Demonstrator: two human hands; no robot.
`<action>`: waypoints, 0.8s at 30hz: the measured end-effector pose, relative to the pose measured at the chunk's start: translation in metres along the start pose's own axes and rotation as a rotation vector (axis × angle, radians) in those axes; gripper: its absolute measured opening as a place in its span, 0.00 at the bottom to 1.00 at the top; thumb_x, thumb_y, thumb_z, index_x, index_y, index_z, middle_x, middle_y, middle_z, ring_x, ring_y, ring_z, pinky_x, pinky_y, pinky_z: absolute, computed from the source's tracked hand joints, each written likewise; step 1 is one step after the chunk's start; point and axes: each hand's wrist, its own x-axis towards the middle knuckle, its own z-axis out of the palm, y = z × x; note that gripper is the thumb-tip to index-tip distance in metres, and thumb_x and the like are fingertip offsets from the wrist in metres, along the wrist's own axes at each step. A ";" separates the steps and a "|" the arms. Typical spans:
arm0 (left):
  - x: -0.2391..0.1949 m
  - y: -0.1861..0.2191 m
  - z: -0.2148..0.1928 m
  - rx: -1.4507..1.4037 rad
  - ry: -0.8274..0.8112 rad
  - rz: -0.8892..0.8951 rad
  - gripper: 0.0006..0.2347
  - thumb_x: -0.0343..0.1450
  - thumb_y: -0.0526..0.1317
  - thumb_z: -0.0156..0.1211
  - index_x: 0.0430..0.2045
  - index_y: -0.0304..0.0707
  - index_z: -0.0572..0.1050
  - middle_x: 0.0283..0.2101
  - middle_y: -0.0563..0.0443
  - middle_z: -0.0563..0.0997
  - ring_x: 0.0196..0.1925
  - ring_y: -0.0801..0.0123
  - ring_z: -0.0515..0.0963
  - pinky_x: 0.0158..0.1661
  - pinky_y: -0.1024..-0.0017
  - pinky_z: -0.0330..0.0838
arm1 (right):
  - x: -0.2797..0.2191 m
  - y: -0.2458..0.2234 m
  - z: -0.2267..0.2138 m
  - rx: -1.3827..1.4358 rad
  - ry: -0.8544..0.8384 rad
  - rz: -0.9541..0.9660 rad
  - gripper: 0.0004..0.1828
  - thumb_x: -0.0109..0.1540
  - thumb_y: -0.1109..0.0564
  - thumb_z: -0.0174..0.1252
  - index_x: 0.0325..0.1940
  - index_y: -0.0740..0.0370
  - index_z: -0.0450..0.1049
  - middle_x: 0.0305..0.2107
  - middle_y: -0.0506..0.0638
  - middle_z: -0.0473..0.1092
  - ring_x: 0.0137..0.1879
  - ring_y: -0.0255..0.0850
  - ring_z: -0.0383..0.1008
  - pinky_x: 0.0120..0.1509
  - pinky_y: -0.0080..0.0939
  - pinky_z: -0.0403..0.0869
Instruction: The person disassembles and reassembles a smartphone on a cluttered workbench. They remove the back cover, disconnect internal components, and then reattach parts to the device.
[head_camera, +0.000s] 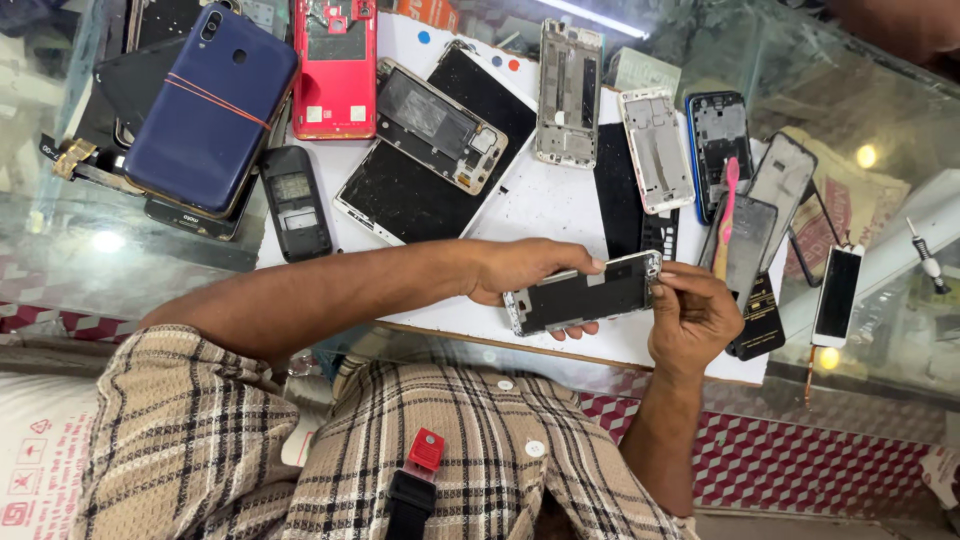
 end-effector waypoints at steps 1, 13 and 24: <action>0.003 -0.004 -0.001 -0.011 -0.019 0.010 0.26 0.76 0.53 0.43 0.53 0.22 0.72 0.46 0.31 0.83 0.45 0.56 0.85 0.46 0.62 0.81 | -0.001 0.001 -0.001 0.005 0.003 0.007 0.07 0.67 0.69 0.63 0.46 0.69 0.72 0.45 0.60 0.76 0.47 0.34 0.79 0.48 0.28 0.78; -0.003 -0.001 -0.003 -0.074 -0.103 0.025 0.25 0.78 0.53 0.40 0.57 0.26 0.70 0.48 0.32 0.81 0.46 0.55 0.84 0.47 0.60 0.80 | -0.006 0.002 -0.001 0.062 0.042 0.066 0.06 0.66 0.69 0.63 0.46 0.69 0.74 0.45 0.58 0.76 0.43 0.33 0.77 0.46 0.30 0.76; 0.016 -0.020 -0.016 -0.102 -0.116 0.012 0.26 0.79 0.53 0.38 0.57 0.25 0.69 0.49 0.31 0.80 0.49 0.52 0.83 0.47 0.55 0.80 | -0.012 0.015 -0.013 -0.067 0.050 0.049 0.08 0.64 0.73 0.62 0.46 0.69 0.75 0.44 0.58 0.75 0.49 0.38 0.77 0.54 0.33 0.76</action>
